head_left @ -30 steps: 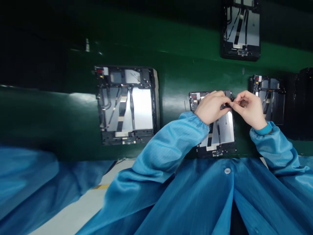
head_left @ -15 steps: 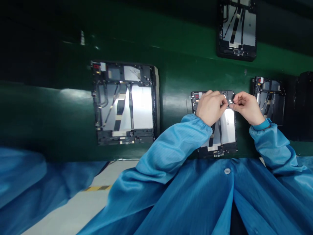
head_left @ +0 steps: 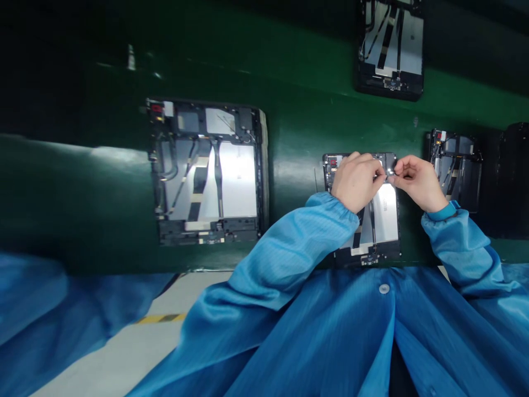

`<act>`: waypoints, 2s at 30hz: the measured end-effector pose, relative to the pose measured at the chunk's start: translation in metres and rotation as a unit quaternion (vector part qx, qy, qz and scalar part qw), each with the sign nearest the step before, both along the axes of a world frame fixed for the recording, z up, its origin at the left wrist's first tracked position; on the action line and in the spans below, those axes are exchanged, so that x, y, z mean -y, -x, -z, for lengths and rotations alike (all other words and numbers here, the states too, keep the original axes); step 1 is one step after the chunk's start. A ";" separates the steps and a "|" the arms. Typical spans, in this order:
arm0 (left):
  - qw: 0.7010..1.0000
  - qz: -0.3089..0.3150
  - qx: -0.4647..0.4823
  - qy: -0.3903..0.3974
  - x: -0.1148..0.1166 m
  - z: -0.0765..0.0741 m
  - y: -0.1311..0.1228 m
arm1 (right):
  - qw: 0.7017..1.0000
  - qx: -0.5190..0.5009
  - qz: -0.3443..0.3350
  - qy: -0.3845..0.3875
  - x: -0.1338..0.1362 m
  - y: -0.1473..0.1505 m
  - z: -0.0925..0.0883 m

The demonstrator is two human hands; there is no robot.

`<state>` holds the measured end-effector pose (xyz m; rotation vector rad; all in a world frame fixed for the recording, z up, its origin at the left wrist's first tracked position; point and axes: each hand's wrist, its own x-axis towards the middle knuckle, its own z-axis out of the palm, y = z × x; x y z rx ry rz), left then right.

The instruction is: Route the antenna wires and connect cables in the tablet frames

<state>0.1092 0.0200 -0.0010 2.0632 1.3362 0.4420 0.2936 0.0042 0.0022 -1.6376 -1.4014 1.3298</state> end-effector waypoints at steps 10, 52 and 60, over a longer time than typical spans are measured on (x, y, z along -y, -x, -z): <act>1.000 0.001 0.006 0.004 0.000 -0.001 0.000 | 1.000 0.007 0.011 0.000 0.001 0.001 -0.001; 0.880 -0.217 0.307 0.291 0.118 0.014 0.080 | 0.855 0.112 -0.433 -0.264 0.017 0.076 -0.003; 0.846 -0.285 0.342 0.294 0.101 0.013 0.074 | 0.871 0.107 -0.392 -0.276 0.008 0.075 0.007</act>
